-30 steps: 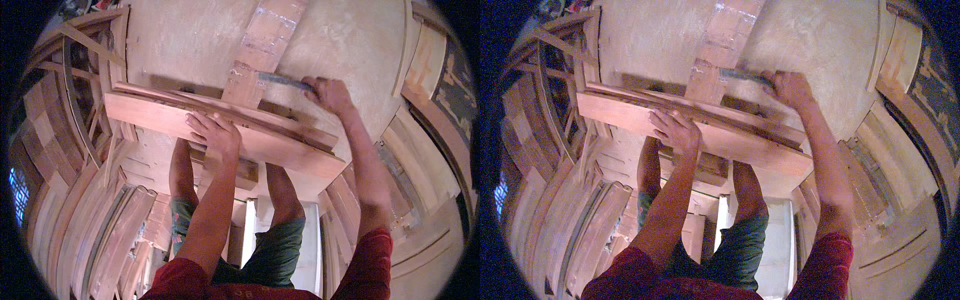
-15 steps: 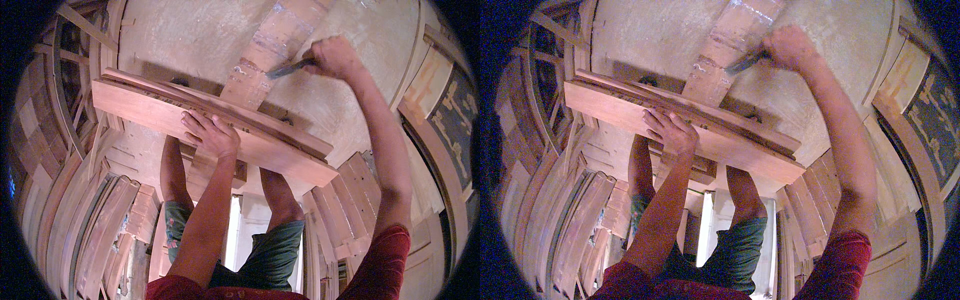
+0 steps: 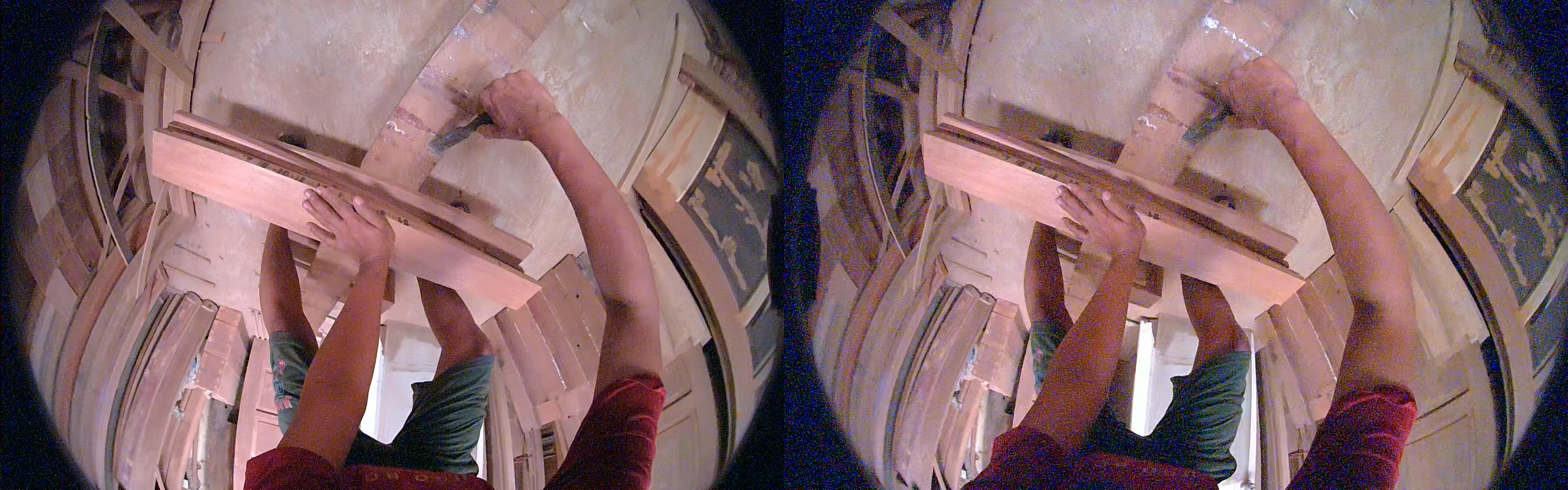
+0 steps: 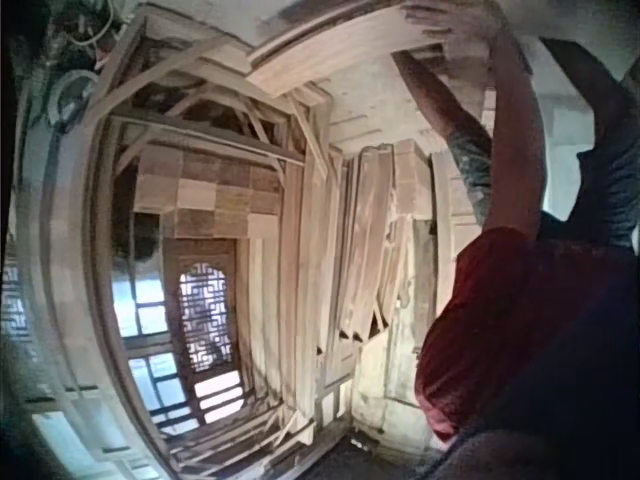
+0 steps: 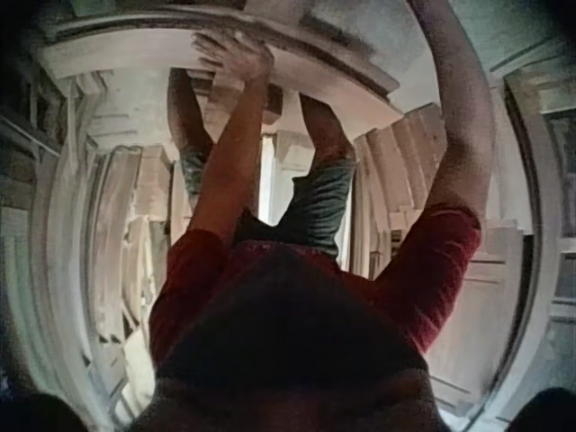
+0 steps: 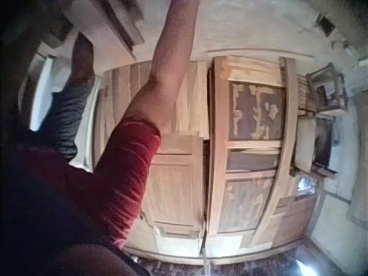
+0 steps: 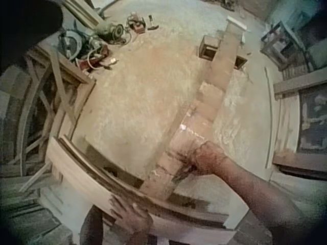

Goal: The person uses a chisel to scrape a notch in a wood board and then picks up and stacks several other wood boards in a pile.

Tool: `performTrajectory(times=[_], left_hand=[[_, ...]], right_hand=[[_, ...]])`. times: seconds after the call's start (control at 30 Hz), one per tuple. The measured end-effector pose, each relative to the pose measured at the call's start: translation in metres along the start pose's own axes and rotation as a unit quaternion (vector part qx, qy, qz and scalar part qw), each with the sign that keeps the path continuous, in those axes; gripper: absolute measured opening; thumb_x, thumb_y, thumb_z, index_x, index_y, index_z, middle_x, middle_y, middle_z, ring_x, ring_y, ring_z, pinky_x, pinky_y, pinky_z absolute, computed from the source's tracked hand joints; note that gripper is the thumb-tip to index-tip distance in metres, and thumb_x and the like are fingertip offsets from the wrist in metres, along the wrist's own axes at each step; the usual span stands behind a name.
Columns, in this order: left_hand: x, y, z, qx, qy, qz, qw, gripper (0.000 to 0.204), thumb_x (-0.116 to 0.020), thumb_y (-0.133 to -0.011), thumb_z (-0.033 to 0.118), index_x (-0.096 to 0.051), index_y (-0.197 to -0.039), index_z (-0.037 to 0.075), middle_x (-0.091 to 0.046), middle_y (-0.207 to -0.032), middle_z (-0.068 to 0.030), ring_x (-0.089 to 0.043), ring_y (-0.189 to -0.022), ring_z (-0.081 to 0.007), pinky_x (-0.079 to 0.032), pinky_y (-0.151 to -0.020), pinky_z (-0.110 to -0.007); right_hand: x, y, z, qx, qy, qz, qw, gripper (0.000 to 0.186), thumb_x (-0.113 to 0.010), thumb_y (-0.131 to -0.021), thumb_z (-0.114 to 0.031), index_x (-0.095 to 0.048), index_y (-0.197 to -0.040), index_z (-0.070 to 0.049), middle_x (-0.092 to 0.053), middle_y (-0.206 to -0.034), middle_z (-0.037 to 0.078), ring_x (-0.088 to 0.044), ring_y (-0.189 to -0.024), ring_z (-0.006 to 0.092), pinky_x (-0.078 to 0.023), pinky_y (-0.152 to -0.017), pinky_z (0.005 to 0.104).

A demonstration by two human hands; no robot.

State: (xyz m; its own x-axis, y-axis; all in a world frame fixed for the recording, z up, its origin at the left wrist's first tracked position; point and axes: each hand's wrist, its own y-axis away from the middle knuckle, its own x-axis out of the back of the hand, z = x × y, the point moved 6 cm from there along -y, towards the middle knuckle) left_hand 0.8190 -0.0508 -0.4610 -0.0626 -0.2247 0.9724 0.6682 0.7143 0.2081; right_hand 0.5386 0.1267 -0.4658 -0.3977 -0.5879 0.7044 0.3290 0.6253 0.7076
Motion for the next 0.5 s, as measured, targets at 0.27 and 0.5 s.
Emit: performTrajectory(times=[0.27, 0.5], left_hand=[[0.002, 0.006, -0.002, 0.009, 0.022, -0.008, 1.0, 0.068, -0.029, -0.109, 0.043, -0.024, -0.162, 0.0, -0.013, -0.17, -0.0248, -0.01, -0.158, -0.0431, -0.008, -0.123, -0.066], [0.0, 0.003, -0.002, 0.0, -0.002, 0.007, 1.0, 0.068, -0.029, -0.109, 0.043, -0.024, -0.161, 0.0, -0.014, -0.171, -0.0231, -0.011, -0.158, -0.0427, -0.01, -0.123, -0.064]], right_hand=[[0.008, 0.011, 0.036, 0.004, -0.038, 0.048, 0.998, 0.03, -0.08, -0.077, -0.043, -0.08, -0.091, -0.018, -0.076, -0.09, 0.01, -0.074, -0.087, 0.0306, -0.058, -0.079, 0.0444], [0.012, 0.012, 0.056, -0.029, -0.037, 0.026, 0.999, 0.027, -0.077, -0.078, -0.044, -0.08, -0.094, -0.022, -0.076, -0.086, 0.007, -0.073, -0.084, 0.0309, -0.058, -0.076, 0.0441]])
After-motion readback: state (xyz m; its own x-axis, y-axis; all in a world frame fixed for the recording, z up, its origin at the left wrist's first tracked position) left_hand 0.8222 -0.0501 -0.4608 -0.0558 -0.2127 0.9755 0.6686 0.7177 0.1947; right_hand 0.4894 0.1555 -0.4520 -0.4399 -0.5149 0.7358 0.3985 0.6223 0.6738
